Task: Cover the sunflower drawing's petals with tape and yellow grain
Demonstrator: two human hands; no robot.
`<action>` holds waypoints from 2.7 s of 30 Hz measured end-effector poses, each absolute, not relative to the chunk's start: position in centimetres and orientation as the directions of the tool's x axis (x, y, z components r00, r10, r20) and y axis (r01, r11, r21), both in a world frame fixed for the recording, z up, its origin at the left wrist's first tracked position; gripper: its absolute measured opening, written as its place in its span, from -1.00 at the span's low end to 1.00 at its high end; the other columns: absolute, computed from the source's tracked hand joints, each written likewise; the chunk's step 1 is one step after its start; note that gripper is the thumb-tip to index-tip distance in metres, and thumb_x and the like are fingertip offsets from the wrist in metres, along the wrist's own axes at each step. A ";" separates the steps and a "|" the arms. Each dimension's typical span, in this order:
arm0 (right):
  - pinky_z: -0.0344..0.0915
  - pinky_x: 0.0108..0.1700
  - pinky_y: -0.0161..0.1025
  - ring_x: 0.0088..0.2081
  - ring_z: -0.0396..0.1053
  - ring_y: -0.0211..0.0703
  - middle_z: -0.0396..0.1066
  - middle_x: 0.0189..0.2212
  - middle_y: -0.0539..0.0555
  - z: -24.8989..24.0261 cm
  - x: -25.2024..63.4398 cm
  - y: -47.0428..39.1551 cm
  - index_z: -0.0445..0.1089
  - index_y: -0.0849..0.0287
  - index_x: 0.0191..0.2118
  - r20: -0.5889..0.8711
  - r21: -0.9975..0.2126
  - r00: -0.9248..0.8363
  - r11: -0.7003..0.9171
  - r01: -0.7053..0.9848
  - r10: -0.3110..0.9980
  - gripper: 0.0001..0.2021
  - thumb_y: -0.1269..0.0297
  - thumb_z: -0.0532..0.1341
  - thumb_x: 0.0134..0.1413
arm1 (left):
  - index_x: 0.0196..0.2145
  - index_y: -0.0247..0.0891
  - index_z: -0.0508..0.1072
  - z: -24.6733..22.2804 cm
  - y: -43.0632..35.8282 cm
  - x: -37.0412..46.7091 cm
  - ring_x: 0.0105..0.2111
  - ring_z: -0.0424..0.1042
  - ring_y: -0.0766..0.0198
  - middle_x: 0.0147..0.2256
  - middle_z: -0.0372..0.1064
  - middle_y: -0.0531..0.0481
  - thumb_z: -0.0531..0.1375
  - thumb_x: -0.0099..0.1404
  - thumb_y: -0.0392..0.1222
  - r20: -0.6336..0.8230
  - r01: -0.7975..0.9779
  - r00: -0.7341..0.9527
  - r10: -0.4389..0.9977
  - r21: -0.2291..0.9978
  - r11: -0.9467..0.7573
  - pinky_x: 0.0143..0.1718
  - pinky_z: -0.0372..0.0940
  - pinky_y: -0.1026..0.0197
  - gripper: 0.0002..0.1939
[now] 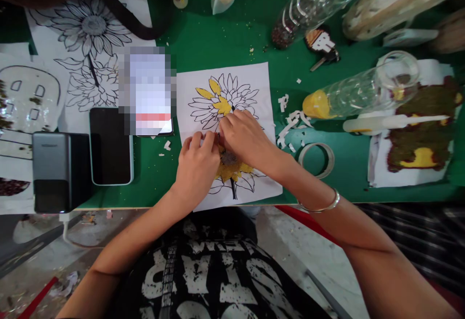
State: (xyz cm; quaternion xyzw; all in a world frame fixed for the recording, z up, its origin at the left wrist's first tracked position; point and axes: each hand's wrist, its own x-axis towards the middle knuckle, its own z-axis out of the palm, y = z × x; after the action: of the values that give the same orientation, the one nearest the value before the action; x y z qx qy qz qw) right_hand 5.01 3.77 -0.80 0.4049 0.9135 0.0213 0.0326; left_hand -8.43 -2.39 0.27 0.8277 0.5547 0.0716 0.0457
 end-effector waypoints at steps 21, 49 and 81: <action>0.15 -0.36 -0.24 -0.40 0.26 -0.16 0.36 -0.50 0.08 -0.8 5.0 2.1 0.38 0.21 -0.47 0.045 -0.326 -0.396 0.388 0.862 0.917 -0.77 0.37 0.06 0.14 | -0.16 -0.37 0.44 0.3 -2.4 -8.3 -0.17 0.29 0.11 -0.21 0.36 -0.13 0.01 0.29 -0.37 0.053 0.915 0.369 0.928 0.153 -0.373 -0.19 0.34 0.13 -0.74; 0.15 -0.25 -0.09 -0.29 0.29 0.07 0.36 -0.38 0.29 -0.7 2.7 1.4 0.26 0.29 -0.35 -0.049 -0.062 -0.237 0.234 0.970 0.970 -0.83 0.45 -0.05 0.07 | -0.18 -0.40 0.43 0.4 -2.6 -8.4 -0.11 0.28 0.13 -0.16 0.34 -0.13 -0.02 0.27 -0.45 0.005 0.913 0.357 0.934 0.209 -0.350 -0.11 0.33 0.17 -0.73; 0.11 -0.20 -0.14 -0.26 0.26 -0.07 0.35 -0.40 0.09 -0.1 5.0 2.3 0.35 0.19 -0.42 -0.061 -0.353 -0.321 0.280 0.893 0.945 -0.84 0.47 0.06 0.05 | -0.20 -0.37 0.45 0.3 -2.6 -8.3 -0.14 0.26 0.12 -0.15 0.35 -0.13 -0.01 0.30 -0.40 0.047 0.915 0.355 0.934 0.186 -0.357 -0.13 0.33 0.15 -0.74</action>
State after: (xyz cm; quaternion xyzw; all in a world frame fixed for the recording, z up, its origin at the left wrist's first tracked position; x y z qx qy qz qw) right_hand 5.02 2.31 -0.06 0.5772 0.7960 -0.1638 -0.0803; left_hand -8.34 -2.56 0.28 0.8205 0.5635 0.0725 0.0637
